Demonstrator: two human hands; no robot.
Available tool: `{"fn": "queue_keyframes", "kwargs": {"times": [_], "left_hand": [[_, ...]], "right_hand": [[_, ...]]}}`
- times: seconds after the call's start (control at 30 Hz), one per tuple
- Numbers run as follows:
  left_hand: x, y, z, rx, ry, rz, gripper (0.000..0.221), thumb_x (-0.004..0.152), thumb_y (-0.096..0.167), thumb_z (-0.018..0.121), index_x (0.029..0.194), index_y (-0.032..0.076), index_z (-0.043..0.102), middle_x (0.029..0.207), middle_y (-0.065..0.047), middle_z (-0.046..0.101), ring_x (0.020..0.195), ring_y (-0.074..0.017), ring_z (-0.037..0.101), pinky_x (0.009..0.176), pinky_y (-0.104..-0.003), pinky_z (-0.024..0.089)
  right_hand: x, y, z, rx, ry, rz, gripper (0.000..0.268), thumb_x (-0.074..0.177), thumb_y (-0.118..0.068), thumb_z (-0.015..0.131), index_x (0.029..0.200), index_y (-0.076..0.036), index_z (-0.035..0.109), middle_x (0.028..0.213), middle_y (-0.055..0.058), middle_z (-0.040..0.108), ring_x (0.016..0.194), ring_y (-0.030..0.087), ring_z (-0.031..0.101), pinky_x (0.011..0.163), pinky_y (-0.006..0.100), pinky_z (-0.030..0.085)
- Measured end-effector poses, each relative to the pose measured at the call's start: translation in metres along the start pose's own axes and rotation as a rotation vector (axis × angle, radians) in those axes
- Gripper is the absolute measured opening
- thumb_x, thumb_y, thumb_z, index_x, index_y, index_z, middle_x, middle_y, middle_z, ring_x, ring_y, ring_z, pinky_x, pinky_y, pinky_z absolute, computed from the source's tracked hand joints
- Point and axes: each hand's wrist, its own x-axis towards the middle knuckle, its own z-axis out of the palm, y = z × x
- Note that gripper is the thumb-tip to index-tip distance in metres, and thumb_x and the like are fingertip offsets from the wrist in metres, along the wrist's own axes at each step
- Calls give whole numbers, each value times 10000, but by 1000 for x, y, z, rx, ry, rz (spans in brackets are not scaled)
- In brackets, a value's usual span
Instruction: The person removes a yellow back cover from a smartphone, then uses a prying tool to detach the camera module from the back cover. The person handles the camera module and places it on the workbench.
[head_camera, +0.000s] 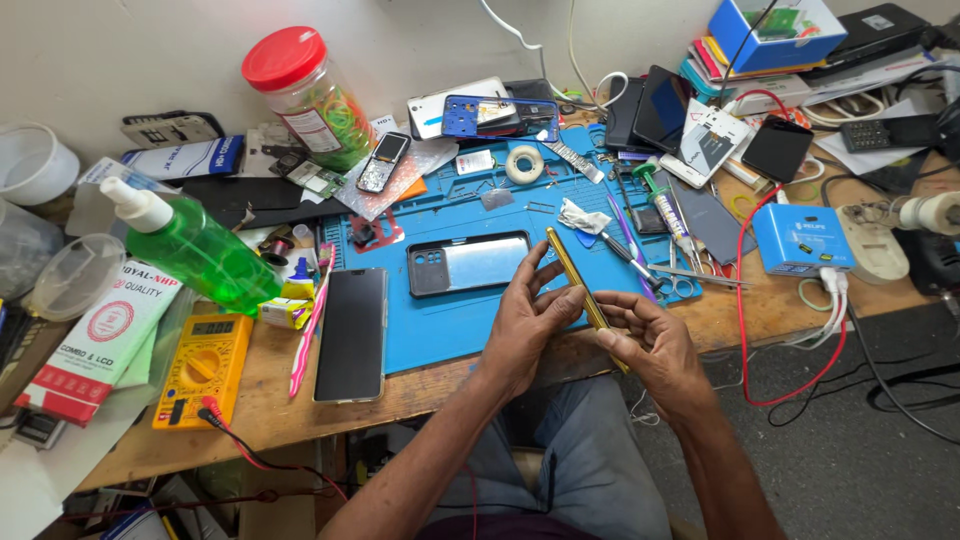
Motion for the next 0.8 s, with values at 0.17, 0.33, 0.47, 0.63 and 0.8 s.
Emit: {"fn": "queue_keyframes", "kwargs": {"times": [0.17, 0.33, 0.47, 0.63, 0.8], "left_hand": [[5, -11, -3, -11, 49, -16, 731, 930, 180, 680, 1574, 57, 356, 1286, -182, 558, 1071, -208, 626, 867, -356, 575], [9, 22, -27, 77, 39, -99, 391, 992, 208, 577, 1329, 16, 527, 1034, -126, 729, 844, -195, 668, 743, -338, 573], [3, 79, -36, 925, -81, 60, 308, 1000, 174, 573, 1292, 74, 572, 889, -163, 711, 759, -250, 683, 706, -420, 529], [-10, 100, -23, 1594, -132, 242, 209, 962, 141, 610, 1167, 131, 645, 865, -191, 718, 823, -398, 697, 669, -552, 516], [-24, 73, -24, 1724, -138, 424, 284, 852, 32, 607, 1123, 113, 639, 844, -132, 725, 758, -391, 705, 593, -564, 515]], "right_hand": [[-8, -4, 23, -200, 41, -69, 487, 873, -169, 741, 1331, -35, 644, 1245, 120, 725, 1089, 183, 718, 897, 306, 586], [3, -16, -11, -553, 184, -171, 314, 914, -209, 733, 1195, -74, 780, 982, 73, 789, 818, 149, 683, 691, 295, 545], [41, -33, -76, -712, 444, -234, 191, 981, -204, 730, 1103, -64, 776, 902, 87, 780, 755, 119, 695, 669, 285, 543], [80, -30, -78, -882, 252, -298, 196, 922, -187, 745, 1066, -63, 790, 927, 109, 777, 743, 182, 728, 668, 338, 553], [115, -21, -36, -1012, -65, -463, 187, 871, -180, 754, 1018, -75, 804, 952, 126, 757, 843, 290, 724, 769, 398, 565]]}}
